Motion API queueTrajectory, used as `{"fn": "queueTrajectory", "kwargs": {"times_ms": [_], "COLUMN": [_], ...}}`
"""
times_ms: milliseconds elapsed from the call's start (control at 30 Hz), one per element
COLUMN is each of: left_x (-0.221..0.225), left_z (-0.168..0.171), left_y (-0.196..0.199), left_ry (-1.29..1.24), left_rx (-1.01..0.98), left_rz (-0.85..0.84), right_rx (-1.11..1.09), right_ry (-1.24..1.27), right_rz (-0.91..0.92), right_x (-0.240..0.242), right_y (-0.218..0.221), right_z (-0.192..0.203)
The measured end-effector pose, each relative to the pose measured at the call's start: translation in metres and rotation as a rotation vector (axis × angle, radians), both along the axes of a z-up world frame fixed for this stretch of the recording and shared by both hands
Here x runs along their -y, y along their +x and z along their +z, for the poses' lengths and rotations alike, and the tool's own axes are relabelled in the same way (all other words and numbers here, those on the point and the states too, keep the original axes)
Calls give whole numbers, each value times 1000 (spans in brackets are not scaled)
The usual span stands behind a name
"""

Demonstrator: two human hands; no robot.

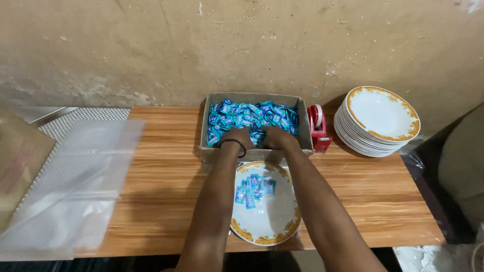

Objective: Arranging small blue packets on a decorative plate and then placing the plate into a plastic sleeve for packaging.

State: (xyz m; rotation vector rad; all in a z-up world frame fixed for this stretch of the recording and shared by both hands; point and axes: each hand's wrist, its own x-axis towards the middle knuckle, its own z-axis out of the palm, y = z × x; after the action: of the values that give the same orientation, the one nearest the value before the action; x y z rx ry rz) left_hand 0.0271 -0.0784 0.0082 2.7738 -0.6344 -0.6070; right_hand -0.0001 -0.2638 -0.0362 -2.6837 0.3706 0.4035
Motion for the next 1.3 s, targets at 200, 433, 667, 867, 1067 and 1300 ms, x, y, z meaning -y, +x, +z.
{"fn": "queueTrajectory", "kwargs": {"times_ms": [200, 433, 667, 867, 1067, 1300], "left_x": [1, -22, -45, -50, -59, -61], "left_z": [-61, -7, 20, -17, -12, -27], "left_y": [46, 8, -12, 22, 17, 30], "left_ry": [-299, -343, -369, -694, -911, -1035], "left_rx": [185, 159, 161, -49, -218, -314], "left_rz": [94, 201, 300, 374, 483, 528], "right_rx": [234, 292, 264, 376, 454, 477], "right_ry": [77, 352, 179, 458, 899, 1087], "right_rz": [56, -165, -138, -249, -436, -516], "right_x": [16, 10, 39, 17, 41, 47], "right_y": [1, -35, -27, -69, -59, -62], "right_z": [7, 68, 52, 73, 30, 30]}}
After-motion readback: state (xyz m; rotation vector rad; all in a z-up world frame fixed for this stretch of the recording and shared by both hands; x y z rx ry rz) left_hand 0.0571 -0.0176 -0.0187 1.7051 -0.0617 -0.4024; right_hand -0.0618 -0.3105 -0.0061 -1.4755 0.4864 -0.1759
